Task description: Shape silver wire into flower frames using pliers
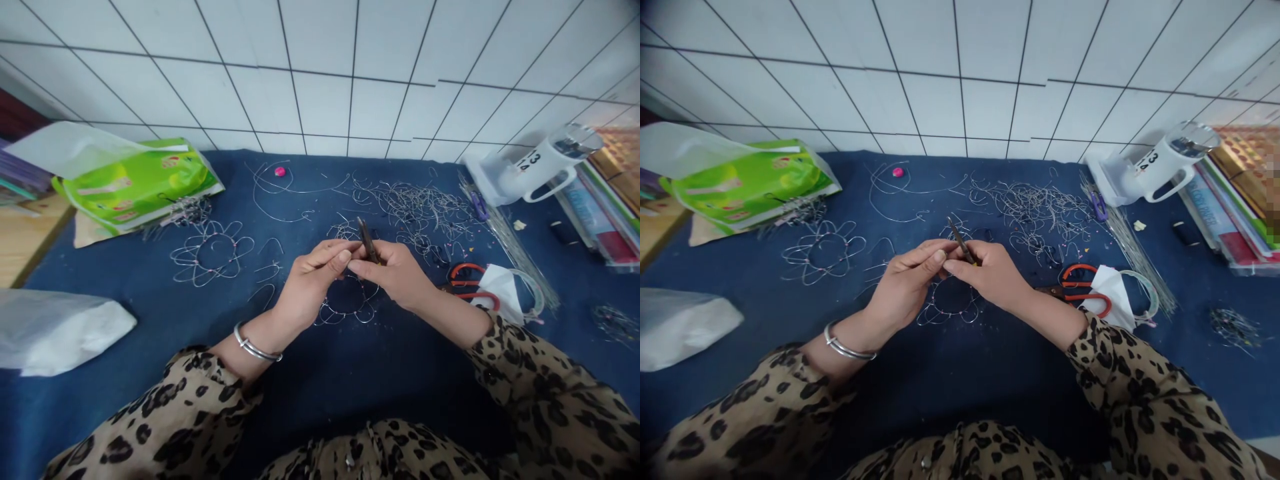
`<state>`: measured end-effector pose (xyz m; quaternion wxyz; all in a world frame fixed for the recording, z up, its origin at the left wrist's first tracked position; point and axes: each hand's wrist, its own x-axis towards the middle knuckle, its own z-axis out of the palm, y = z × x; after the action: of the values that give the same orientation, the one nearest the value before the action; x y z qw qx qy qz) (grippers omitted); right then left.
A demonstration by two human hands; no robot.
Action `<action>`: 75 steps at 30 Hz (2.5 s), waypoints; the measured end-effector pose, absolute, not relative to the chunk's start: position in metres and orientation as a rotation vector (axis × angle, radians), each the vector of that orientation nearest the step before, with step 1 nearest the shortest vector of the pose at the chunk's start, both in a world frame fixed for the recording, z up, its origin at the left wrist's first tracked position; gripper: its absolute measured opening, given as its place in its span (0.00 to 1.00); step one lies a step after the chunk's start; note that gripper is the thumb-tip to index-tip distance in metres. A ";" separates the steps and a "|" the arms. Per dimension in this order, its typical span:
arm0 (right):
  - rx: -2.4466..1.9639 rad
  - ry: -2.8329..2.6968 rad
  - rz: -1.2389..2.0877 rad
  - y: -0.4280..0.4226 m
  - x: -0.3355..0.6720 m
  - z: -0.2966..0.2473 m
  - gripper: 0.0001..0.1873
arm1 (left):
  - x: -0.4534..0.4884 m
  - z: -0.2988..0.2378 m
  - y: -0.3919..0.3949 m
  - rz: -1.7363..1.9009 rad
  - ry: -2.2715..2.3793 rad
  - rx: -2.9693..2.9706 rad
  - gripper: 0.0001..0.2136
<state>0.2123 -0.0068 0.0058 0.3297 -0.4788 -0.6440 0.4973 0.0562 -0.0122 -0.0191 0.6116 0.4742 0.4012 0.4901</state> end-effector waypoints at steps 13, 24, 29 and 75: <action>-1.451 -1.852 1.152 0.007 0.228 0.001 0.10 | 0.017 -0.009 0.022 0.739 1.229 1.994 0.08; -1.496 -1.953 1.174 0.008 0.227 -0.003 0.09 | 0.005 -0.018 0.025 0.276 1.283 2.320 0.06; -1.502 -2.006 1.118 0.007 0.222 -0.004 0.10 | 0.009 -0.019 0.021 0.280 1.336 2.337 0.04; -1.306 -2.364 0.793 0.004 0.220 -0.018 0.11 | 0.014 -0.014 0.022 0.246 1.178 2.116 0.05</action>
<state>0.2199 0.0039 -0.0177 0.1626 -0.4577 -0.8288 0.2778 0.0139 0.0219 -0.0139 0.3463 0.8155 0.4539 0.0949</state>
